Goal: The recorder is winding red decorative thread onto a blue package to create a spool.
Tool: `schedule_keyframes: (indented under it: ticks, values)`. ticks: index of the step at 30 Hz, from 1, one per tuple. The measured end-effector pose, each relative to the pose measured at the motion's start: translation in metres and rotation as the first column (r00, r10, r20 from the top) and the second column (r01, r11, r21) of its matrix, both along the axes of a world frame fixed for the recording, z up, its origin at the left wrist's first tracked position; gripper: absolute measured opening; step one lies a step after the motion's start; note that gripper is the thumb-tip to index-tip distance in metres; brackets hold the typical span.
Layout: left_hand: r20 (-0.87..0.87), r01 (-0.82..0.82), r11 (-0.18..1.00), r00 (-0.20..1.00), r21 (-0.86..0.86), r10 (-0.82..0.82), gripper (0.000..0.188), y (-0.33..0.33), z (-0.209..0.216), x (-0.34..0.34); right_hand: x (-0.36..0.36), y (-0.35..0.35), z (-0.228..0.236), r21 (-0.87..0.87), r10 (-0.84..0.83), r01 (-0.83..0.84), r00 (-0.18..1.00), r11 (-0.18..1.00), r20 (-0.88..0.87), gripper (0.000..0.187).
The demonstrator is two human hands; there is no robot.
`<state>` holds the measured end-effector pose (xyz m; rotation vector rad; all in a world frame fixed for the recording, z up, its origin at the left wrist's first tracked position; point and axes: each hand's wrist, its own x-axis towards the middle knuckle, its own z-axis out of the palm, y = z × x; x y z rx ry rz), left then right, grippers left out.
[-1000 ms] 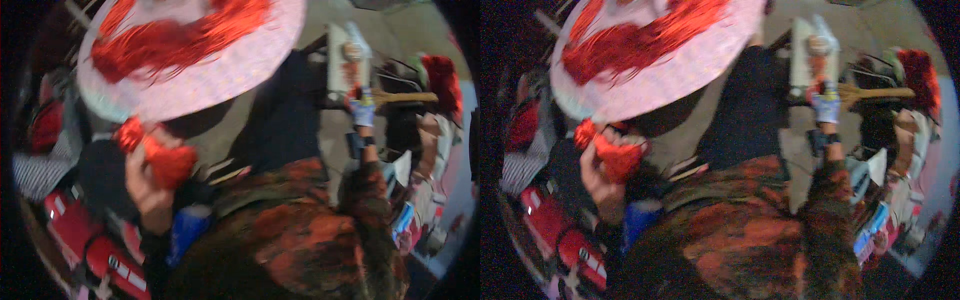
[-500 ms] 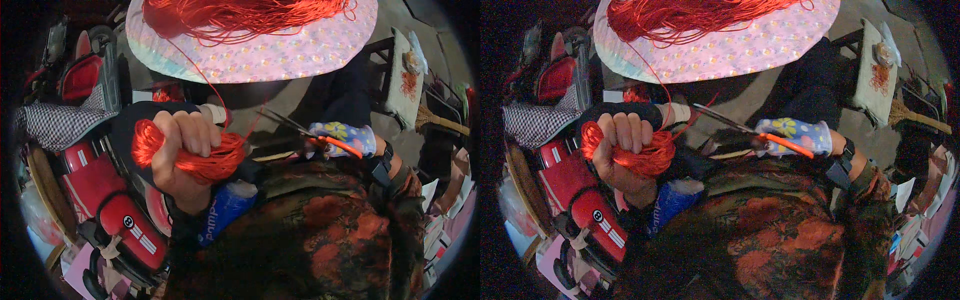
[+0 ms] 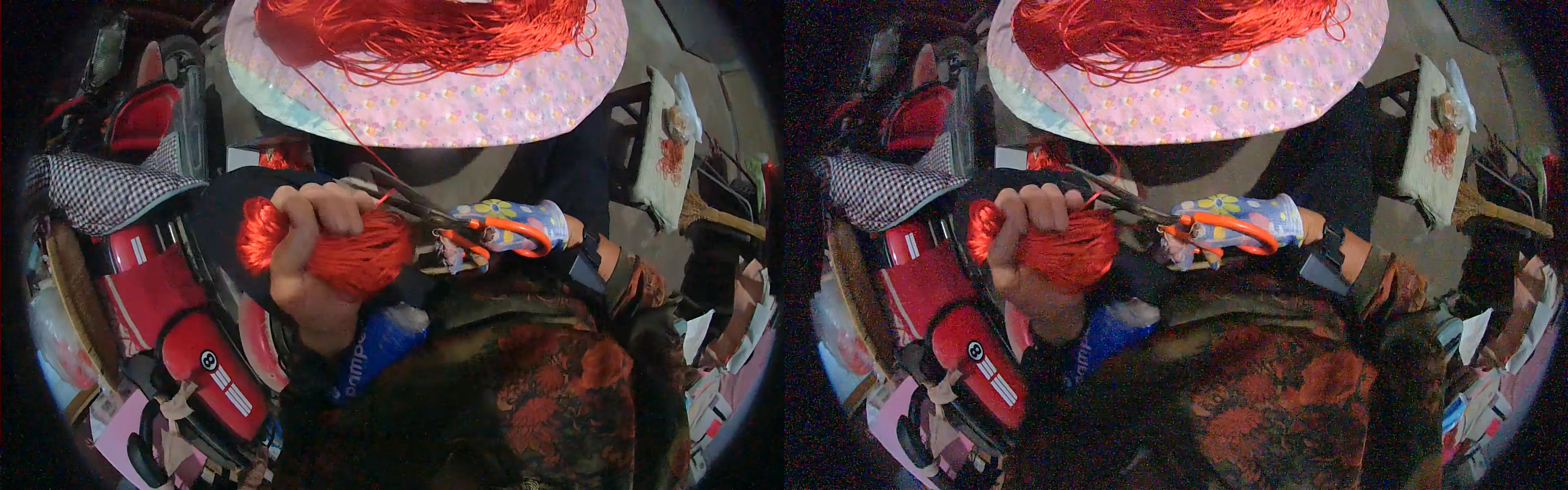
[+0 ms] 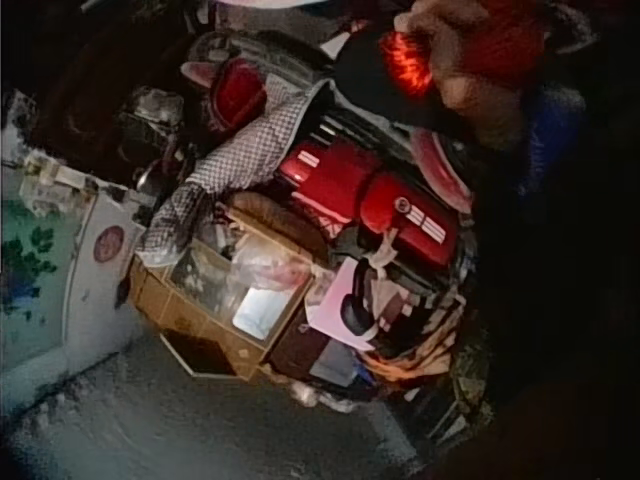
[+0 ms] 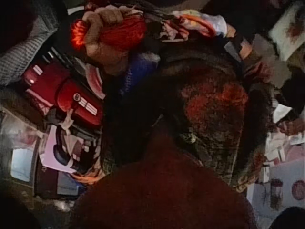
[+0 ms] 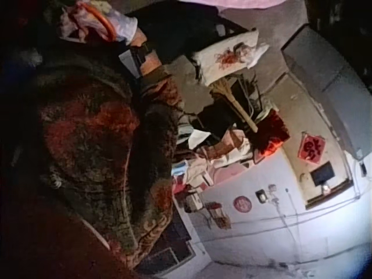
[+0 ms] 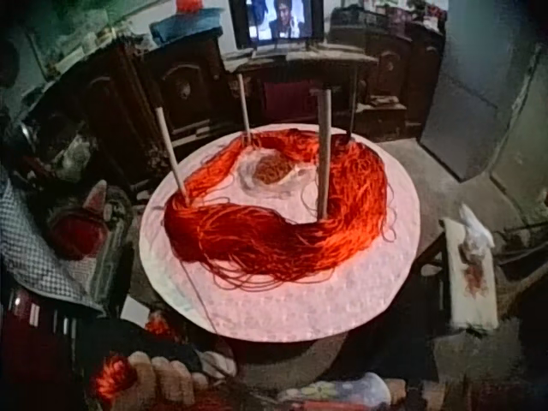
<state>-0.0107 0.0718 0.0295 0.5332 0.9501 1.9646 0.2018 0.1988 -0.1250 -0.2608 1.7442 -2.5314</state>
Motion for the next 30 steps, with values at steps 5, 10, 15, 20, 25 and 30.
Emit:
schedule_keyframes:
  ticks: [5, 10, 15, 20, 25, 30]
  values:
    - [0.124, -0.016, 0.993, 0.992, -0.119, 0.031, 0.017, -0.003, -0.004, -0.001, -0.010, 0.004, 0.026, 0.224, -0.210, 0.234, 0.970, 0.946, -0.125, 0.053]
    - [0.099, 0.138, 0.989, 0.986, -0.055, -0.132, 0.011, -0.004, -0.012, -0.003, -0.015, 0.008, 0.058, 0.110, -0.159, 0.145, 0.978, 0.983, 0.134, 0.066]
    - [0.052, 0.048, 0.983, 0.998, -0.175, -0.040, 0.018, 0.000, -0.009, 0.004, -0.016, 0.004, 0.067, -0.035, -0.164, 0.169, 0.980, 0.985, 0.111, 0.055]
    - [0.149, 0.125, 0.989, 0.982, -0.076, -0.113, 0.015, 0.003, 0.000, 0.002, -0.005, 0.000, 0.063, -0.128, -0.142, 0.164, 0.976, 0.978, 0.163, 0.047]
    - [0.088, 0.134, 0.971, 0.989, -0.199, -0.118, 0.013, 0.004, -0.005, 0.002, 0.004, -0.009, 0.064, -0.155, -0.208, 0.228, 0.969, 0.961, 0.134, 0.049]
    - [-0.248, 0.355, 0.913, 0.883, -0.200, -0.398, 0.024, -0.002, -0.007, 0.002, 0.007, -0.017, 0.072, -0.416, -0.088, 0.137, 0.987, 0.899, 0.133, 0.045]
